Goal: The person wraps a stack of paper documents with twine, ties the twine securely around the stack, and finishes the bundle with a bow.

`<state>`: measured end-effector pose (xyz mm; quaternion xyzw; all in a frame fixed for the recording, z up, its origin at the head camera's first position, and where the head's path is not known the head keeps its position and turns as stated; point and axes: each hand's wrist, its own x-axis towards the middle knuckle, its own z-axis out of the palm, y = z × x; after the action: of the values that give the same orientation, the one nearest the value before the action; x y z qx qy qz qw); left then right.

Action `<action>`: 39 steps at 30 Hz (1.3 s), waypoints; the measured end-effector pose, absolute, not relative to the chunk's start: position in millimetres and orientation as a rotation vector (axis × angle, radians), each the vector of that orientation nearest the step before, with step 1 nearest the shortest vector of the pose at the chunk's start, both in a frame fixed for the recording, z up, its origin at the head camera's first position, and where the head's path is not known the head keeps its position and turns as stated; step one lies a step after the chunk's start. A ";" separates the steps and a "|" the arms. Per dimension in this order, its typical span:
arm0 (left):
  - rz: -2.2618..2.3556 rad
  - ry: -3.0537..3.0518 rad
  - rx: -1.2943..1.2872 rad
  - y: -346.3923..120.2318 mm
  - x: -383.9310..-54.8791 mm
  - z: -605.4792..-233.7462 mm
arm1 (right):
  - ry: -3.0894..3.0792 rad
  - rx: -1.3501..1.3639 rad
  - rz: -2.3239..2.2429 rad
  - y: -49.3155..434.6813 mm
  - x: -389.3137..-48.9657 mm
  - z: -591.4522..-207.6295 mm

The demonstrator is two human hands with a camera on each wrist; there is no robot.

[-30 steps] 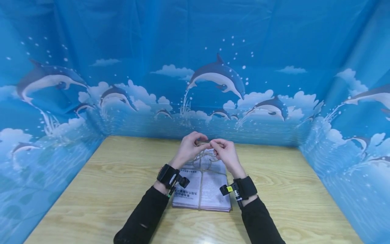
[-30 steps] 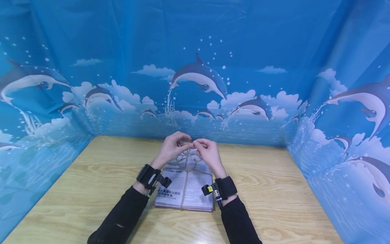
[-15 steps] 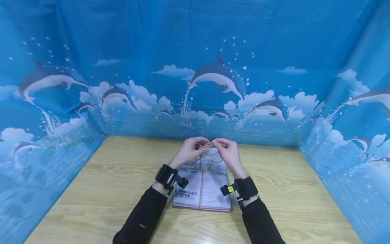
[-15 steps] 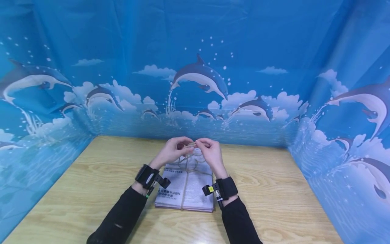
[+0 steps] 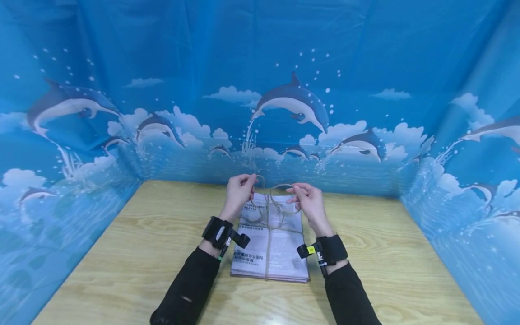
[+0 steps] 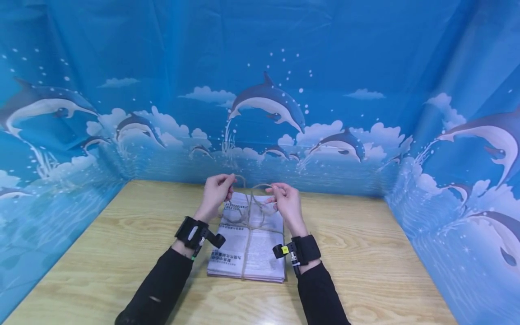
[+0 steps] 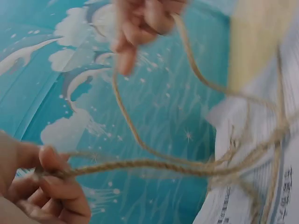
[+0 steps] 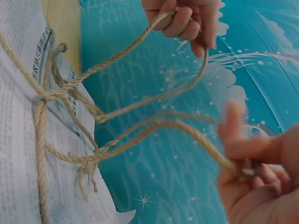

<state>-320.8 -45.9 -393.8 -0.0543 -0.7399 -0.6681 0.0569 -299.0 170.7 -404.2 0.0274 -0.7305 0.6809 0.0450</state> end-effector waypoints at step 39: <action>-0.565 -2.417 -1.007 -13.7 -312.2 -404.5 | -2.338 0.085 2.120 153.1 -295.7 -410.5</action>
<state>-312.2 -13.7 -404.5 -0.3660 -0.8782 -0.2053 0.2294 -295.7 153.1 -410.5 0.0269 -0.7405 0.6715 -0.0079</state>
